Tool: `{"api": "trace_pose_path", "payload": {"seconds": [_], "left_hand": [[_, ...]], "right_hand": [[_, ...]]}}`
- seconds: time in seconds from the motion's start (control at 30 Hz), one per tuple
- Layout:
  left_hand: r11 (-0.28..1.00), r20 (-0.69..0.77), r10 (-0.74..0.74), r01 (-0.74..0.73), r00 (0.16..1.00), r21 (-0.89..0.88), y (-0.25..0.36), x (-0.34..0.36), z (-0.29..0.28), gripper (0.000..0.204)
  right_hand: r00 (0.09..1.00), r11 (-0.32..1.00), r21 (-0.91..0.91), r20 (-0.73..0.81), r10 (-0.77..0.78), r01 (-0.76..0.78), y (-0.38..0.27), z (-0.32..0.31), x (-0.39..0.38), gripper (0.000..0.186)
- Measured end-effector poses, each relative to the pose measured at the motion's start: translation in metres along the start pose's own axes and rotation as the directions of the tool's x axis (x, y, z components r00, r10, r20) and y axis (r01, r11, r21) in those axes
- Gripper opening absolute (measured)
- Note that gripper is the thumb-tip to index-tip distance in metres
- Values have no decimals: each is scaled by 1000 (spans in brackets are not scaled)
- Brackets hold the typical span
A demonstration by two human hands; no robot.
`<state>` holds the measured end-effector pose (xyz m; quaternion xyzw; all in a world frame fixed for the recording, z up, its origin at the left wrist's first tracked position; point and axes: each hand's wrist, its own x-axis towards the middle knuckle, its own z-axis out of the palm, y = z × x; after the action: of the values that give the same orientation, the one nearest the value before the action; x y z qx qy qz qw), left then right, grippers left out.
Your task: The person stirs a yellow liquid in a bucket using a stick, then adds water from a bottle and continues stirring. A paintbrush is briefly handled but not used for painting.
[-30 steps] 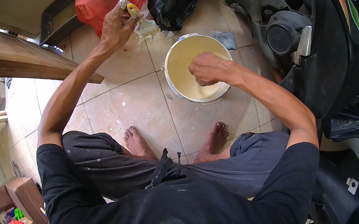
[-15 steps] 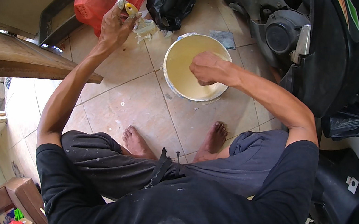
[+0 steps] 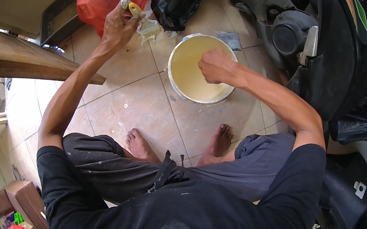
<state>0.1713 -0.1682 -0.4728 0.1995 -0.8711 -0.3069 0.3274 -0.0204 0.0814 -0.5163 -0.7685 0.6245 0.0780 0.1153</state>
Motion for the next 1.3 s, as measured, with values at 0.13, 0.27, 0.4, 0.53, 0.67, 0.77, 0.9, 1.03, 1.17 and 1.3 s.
{"api": "trace_pose_path", "payload": {"seconds": [0.13,0.27,0.4,0.53,0.67,0.77,0.9,1.03,1.17,1.3], "left_hand": [[1000,9,-20,21,1000,-17,4,0,0,23],[1000,9,4,-4,1000,-17,4,3,3,23],[1000,7,-3,3,1000,-22,-3,3,7,25],[1000,-2,-16,16,1000,25,-1,-1,-1,25],[1000,12,-22,22,1000,12,3,2,0,25],[1000,17,-19,19,1000,18,4,4,3,25],[1000,23,-13,12,1000,24,-3,4,3,25],[999,19,-37,36,999,13,0,1,0,25],[1000,11,-11,11,1000,13,-1,0,-1,24],[1000,6,-13,14,1000,-23,2,4,4,24]], "right_hand": [[999,987,158,43,-14,7,-14,-15,7,11],[924,994,94,-381,-23,64,0,10,11,12],[926,997,-46,-371,-78,66,16,17,4,13],[991,996,58,105,-79,74,-12,-25,-3,13],[992,987,135,73,-99,89,-12,-3,10,13],[884,984,119,-463,-62,131,-4,18,11,10],[869,995,-32,-485,-102,99,15,22,4,10],[999,999,13,14,-47,47,2,-1,0,10],[980,983,133,136,-143,125,-21,-30,1,12],[910,976,88,-385,-151,199,-12,12,12,12]]}}
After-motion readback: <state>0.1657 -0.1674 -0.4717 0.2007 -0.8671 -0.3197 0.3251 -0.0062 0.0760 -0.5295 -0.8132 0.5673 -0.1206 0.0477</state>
